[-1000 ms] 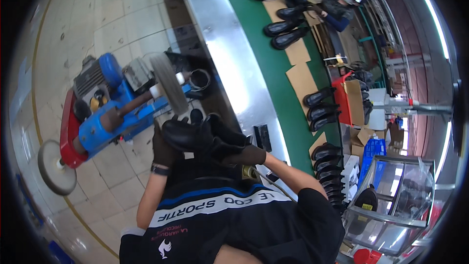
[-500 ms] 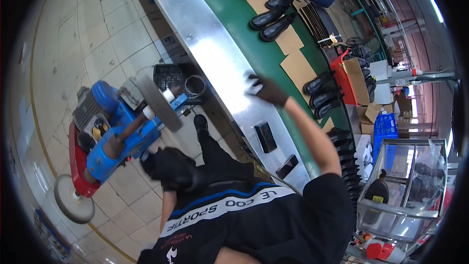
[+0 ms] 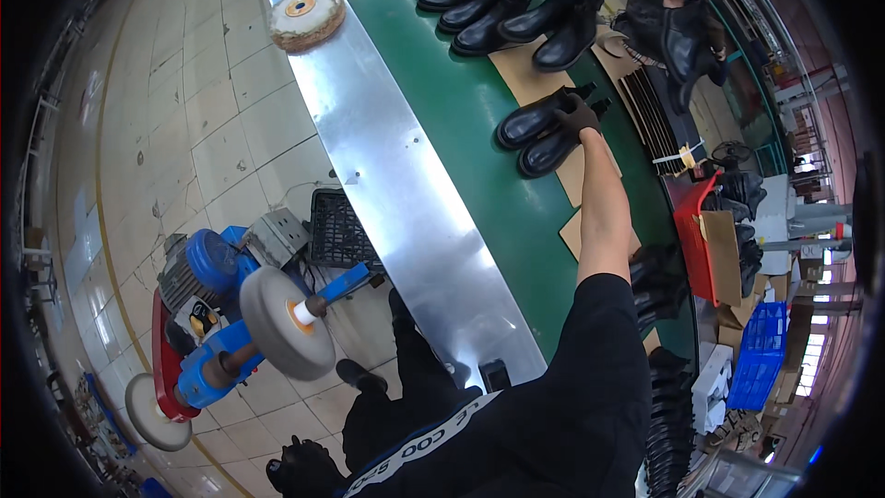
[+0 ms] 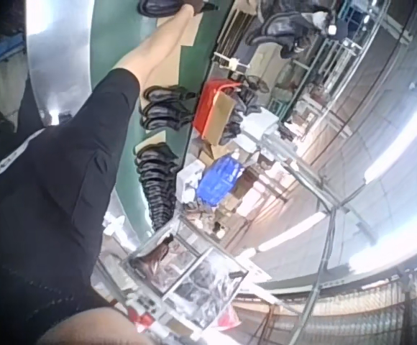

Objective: The person repeatedly picks up black leather boots from a conveyor belt and presses them against a rotating buffing wheel to polish the surface. The worker handles the boots one at a time, rotating them to cover different areas before placing them back on the belt.

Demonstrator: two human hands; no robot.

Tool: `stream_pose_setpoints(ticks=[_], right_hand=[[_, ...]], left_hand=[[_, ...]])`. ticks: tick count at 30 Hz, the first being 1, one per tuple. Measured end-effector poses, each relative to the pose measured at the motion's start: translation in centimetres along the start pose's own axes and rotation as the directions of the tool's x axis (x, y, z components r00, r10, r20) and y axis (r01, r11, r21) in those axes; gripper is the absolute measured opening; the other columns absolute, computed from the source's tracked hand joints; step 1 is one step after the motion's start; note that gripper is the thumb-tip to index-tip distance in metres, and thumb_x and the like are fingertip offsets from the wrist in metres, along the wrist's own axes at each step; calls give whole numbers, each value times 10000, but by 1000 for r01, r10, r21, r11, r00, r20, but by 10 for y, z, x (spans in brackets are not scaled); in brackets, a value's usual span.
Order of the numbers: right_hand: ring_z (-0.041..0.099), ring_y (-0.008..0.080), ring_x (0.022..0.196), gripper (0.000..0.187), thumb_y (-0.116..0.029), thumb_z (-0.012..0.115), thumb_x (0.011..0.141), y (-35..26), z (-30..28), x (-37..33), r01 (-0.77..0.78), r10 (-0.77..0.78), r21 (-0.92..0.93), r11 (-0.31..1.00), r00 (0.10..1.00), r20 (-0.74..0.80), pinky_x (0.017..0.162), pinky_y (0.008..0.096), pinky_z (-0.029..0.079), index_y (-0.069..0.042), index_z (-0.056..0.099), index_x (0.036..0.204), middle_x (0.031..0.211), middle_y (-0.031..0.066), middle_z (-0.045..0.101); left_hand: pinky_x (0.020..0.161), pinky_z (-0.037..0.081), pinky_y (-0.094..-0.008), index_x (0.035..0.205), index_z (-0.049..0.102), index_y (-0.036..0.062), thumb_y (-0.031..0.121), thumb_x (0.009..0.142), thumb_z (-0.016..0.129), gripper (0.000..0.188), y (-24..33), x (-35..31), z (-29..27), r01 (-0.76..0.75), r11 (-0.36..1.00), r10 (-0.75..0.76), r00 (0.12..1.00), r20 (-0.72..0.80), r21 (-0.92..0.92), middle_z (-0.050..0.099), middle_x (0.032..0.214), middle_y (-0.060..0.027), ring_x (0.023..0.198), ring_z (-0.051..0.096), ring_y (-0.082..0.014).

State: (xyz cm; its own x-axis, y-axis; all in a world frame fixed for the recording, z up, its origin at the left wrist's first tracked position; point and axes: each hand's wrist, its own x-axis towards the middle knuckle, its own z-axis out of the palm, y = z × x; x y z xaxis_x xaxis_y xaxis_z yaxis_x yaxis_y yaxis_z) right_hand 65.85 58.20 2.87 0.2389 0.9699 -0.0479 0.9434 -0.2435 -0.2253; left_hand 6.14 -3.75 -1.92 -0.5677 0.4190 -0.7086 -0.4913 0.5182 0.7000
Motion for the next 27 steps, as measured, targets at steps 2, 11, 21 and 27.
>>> stream_pose_setpoints(ticks=[2, 11, 21, 27], right_hand=[[623, 342, 1077, 527, -433, 690, 789, -1, 0, 12, -53, 53, -5, 999, 998, -25, 932, 433, 488, -153, 598, 1226, 1119, 196, 660], [648, 378, 936, 301, -353, 642, 847, 74, -24, -17, -45, 16, -149, 988, 982, -190, 824, 468, 517, -61, 698, 895, 952, 191, 681], [638, 338, 1033, 304, -304, 660, 835, 125, -48, -59, -175, 174, -182, 968, 984, -24, 884, 447, 508, -108, 679, 1066, 1097, 162, 671], [581, 363, 1124, 482, -367, 651, 816, 4, -44, 47, 201, -196, -7, 980, 948, -252, 935, 454, 485, -119, 589, 1225, 1197, 191, 609]], left_hand=[[1056, 403, -412, 1304, 492, 25, 310, 946, 535, 461, 9, -3, 17, -16, 1000, 17, 1000, -17, 20, 584, 1157, -164, 1163, 542, -298], [1058, 398, -407, 1305, 487, 18, 290, 937, 546, 460, 32, -6, 81, -102, 992, 97, 993, 71, 71, 574, 1174, -171, 1168, 539, -301], [1061, 392, -402, 1305, 482, 11, 266, 928, 557, 461, 54, -6, 88, -183, 975, 175, 982, 71, 129, 564, 1192, -179, 1172, 536, -304], [1063, 389, -398, 1305, 478, 7, 252, 923, 564, 462, 72, -10, 85, -214, 956, 212, 977, 30, 198, 557, 1202, -184, 1175, 534, -306]])
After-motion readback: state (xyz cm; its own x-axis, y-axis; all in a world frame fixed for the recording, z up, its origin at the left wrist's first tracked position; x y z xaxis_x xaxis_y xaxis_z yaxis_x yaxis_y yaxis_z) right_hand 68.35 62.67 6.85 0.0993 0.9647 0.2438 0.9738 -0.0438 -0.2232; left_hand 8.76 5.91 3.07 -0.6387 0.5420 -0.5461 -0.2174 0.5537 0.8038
